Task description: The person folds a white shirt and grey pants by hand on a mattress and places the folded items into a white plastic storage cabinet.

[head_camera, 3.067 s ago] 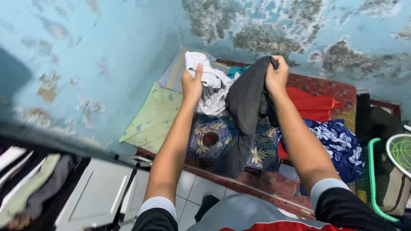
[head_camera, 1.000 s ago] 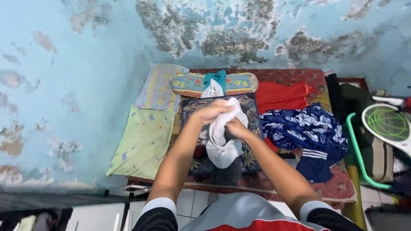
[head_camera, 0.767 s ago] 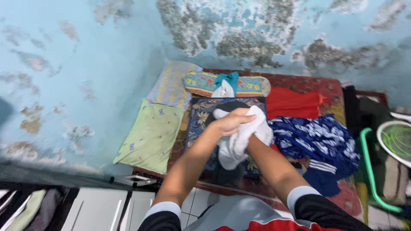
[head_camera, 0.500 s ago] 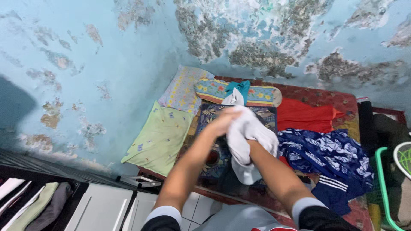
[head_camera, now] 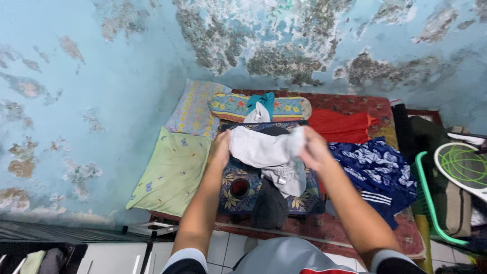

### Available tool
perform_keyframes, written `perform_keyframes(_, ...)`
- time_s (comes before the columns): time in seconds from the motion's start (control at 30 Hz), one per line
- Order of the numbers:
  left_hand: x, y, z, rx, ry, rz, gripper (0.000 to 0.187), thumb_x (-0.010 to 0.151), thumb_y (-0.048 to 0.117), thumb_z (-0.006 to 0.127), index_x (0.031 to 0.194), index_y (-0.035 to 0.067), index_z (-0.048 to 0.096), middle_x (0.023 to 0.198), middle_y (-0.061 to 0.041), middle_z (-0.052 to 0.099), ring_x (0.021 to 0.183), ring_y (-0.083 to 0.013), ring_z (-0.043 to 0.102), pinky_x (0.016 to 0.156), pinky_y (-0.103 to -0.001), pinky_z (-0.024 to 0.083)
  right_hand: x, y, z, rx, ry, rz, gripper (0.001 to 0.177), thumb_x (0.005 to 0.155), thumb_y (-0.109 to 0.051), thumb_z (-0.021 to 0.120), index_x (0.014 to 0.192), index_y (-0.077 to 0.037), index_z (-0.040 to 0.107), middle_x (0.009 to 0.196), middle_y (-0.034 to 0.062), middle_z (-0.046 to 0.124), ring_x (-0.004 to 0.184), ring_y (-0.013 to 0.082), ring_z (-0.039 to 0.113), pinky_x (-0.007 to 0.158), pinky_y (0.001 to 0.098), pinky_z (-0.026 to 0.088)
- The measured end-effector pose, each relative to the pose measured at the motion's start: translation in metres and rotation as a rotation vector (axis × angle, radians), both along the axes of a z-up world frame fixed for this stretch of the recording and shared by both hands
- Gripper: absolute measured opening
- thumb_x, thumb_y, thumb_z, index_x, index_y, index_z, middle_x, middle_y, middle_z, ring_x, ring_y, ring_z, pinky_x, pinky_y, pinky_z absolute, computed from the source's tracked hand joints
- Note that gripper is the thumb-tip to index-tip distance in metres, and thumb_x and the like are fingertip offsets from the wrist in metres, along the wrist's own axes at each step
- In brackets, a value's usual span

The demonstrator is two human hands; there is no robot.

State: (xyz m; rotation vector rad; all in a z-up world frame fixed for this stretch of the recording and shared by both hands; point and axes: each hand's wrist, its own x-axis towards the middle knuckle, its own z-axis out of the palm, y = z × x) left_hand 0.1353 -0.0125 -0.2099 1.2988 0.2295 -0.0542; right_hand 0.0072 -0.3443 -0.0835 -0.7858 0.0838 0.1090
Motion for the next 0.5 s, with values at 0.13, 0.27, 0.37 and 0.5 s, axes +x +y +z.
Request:
perform_keyframes(0.13,-0.054,-0.055,-0.022,0.547,-0.181,0.235,0.097,0.088,0.052,0.079,0.156,-0.001,0.035,0.159,-0.032,0.02,0.147,-0.0446,0.022,0.118,-0.052,0.024,0.029,0.056,-0.011,0.076,-0.018,-0.015,0.018,0.11,-0.024,0.05,0.111,-0.01,0.06,0.101,0.003,0.063,0.091,0.0146,0.062,0.084,0.0329,0.054)
perform_keyframes(0.27,-0.13,-0.104,-0.045,0.724,0.068,0.271,0.108,0.07,0.062,0.082,0.15,0.007,0.034,0.147,-0.022,0.034,0.14,-0.0395,0.03,0.113,-0.053,0.027,0.041,0.085,0.001,-0.014,0.006,-0.027,0.016,0.11,-0.031,0.048,0.102,-0.019,0.054,0.092,-0.0053,0.056,0.081,0.0092,0.051,0.072,0.0363,0.045)
perform_keyframes(0.37,-0.146,-0.129,-0.046,0.687,0.275,0.206,0.095,0.071,0.061,0.087,0.138,0.009,0.043,0.14,-0.019,0.037,0.133,-0.0368,0.034,0.113,-0.05,0.032,0.032,0.104,0.016,-0.126,0.019,-0.048,0.015,0.108,-0.032,0.048,0.096,-0.022,0.049,0.091,-0.0063,0.055,0.083,0.0097,0.053,0.073,0.0423,0.047)
perform_keyframes(0.5,-0.132,-0.126,-0.038,0.088,0.494,0.067,0.082,0.074,0.062,0.075,0.13,0.008,0.047,0.128,-0.014,0.055,0.11,-0.0267,0.056,0.079,-0.046,0.051,0.018,0.117,0.025,-0.162,-0.071,-0.066,0.015,0.108,-0.028,0.049,0.095,-0.02,0.048,0.098,-0.0044,0.058,0.091,0.0096,0.056,0.078,0.0413,0.049)
